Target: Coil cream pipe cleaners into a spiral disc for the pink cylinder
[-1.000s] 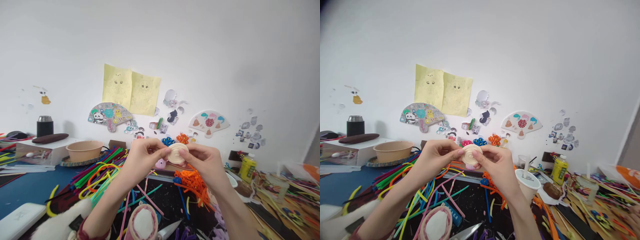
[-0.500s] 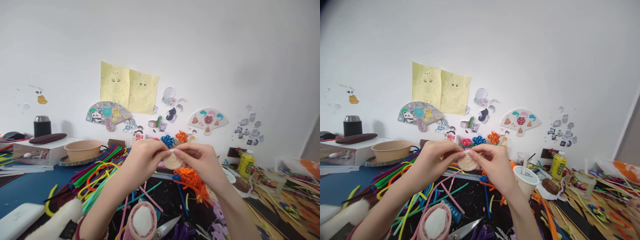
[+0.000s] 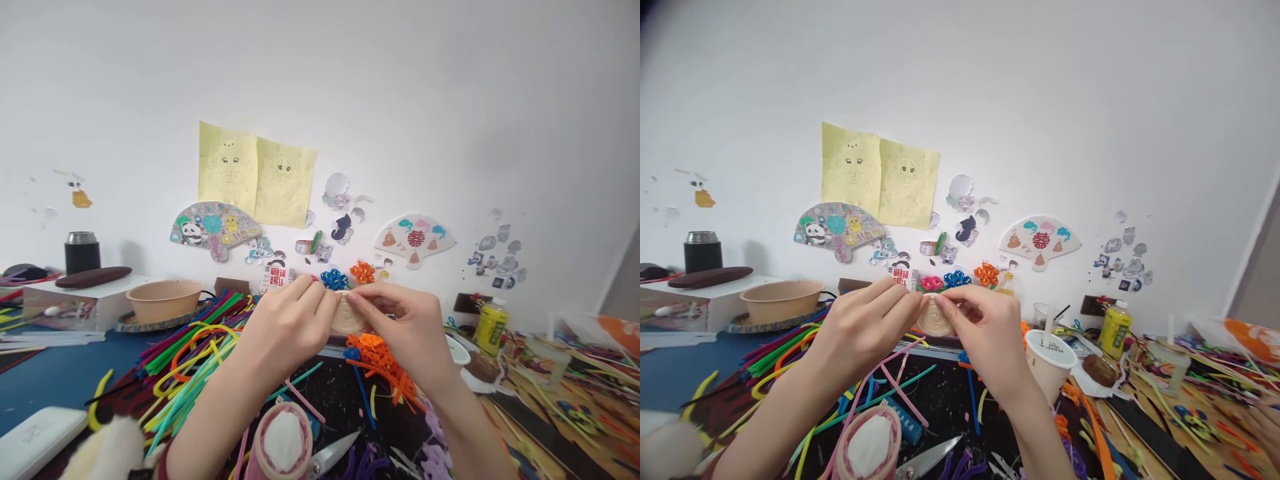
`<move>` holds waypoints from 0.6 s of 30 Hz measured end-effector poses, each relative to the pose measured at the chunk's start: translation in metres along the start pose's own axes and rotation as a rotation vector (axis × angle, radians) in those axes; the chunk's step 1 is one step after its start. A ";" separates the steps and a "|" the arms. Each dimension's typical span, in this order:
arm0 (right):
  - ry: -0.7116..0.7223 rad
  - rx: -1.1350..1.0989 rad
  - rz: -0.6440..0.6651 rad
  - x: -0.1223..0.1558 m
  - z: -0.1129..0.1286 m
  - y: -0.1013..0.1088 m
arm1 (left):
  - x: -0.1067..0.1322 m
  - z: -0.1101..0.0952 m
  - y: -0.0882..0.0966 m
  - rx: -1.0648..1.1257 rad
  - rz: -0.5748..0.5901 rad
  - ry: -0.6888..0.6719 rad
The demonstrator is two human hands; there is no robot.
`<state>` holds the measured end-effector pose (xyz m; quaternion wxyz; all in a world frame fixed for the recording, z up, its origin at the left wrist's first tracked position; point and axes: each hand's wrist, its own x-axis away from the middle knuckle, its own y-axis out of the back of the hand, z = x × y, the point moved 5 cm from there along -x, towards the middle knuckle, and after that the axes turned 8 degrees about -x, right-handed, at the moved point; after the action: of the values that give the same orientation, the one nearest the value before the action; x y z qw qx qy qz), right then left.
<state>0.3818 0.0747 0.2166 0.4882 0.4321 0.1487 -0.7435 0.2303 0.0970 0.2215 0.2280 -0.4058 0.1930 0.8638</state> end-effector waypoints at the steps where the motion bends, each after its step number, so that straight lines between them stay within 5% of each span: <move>1: 0.013 0.004 -0.006 0.000 0.001 0.000 | 0.000 0.000 0.000 0.002 -0.013 0.008; 18: 0.138 0.078 -0.088 0.007 0.020 0.003 | -0.004 0.004 0.010 0.005 -0.104 0.113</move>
<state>0.3733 0.0560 0.2235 0.4263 0.4942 0.1716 -0.7379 0.2247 0.0904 0.2287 0.2623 -0.4625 0.1865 0.8261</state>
